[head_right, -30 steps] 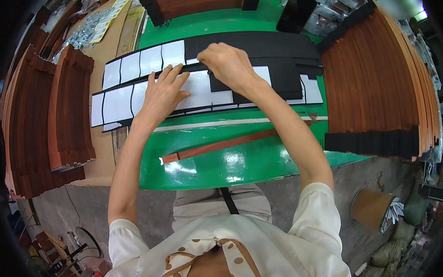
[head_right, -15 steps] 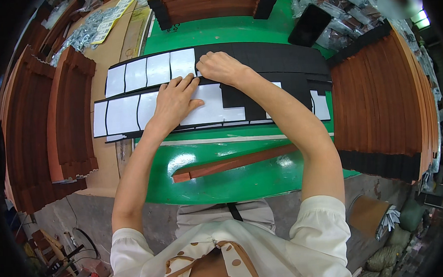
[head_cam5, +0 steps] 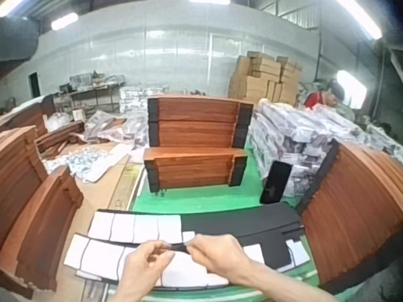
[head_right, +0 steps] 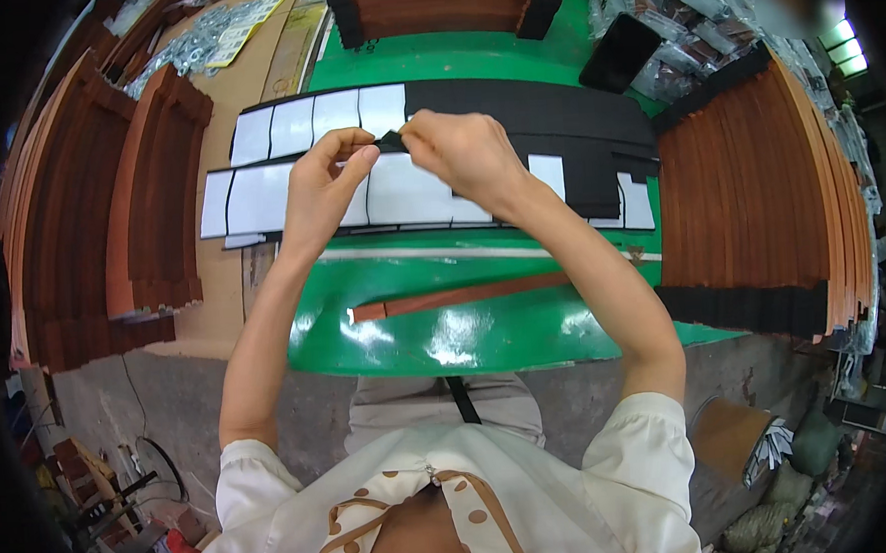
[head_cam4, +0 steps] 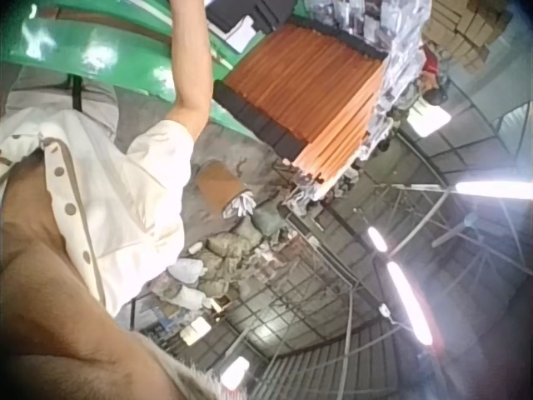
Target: Attaching black plastic end caps to finished wooden slats and stacking them on a worktable.
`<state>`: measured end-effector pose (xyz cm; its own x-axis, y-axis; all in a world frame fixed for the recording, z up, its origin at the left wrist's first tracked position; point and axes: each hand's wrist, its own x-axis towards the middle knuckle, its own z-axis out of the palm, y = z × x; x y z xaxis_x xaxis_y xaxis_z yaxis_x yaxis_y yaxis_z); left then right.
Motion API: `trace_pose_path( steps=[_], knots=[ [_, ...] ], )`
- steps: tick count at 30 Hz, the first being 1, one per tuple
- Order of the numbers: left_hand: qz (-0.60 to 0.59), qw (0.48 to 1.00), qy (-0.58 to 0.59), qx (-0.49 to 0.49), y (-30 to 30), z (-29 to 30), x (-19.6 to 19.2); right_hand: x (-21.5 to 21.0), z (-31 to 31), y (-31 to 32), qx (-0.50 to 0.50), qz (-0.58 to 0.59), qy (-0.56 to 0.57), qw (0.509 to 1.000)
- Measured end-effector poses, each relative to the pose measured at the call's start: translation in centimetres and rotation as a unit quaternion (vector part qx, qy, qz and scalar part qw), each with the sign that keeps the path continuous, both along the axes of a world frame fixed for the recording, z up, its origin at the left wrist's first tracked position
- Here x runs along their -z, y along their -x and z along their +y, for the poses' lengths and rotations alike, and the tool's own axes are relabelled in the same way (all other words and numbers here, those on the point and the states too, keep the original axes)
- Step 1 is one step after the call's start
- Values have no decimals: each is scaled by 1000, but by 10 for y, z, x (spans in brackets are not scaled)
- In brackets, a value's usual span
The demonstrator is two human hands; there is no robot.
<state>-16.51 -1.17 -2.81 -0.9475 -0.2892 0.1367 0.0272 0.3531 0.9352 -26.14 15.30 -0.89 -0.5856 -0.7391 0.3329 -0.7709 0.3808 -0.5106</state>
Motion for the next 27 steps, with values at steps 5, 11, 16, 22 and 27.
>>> trace_pose_path(
  steps=[5,11,16,22,27],
  knots=[
    [-60,983,-170,24,-71,25,-33,-14,18,-69,-116,301,105,941],
    [6,998,-28,55,-152,44,-14,1,51,-135,-181,130,106,969],
    [100,990,87,37,-193,57,5,7,65,-166,-196,-69,87,974],
    [180,972,141,50,-199,49,11,12,60,-178,-184,-76,89,976],
    [66,992,90,-62,-179,32,15,24,43,-155,-97,-52,121,987]
  ],
)
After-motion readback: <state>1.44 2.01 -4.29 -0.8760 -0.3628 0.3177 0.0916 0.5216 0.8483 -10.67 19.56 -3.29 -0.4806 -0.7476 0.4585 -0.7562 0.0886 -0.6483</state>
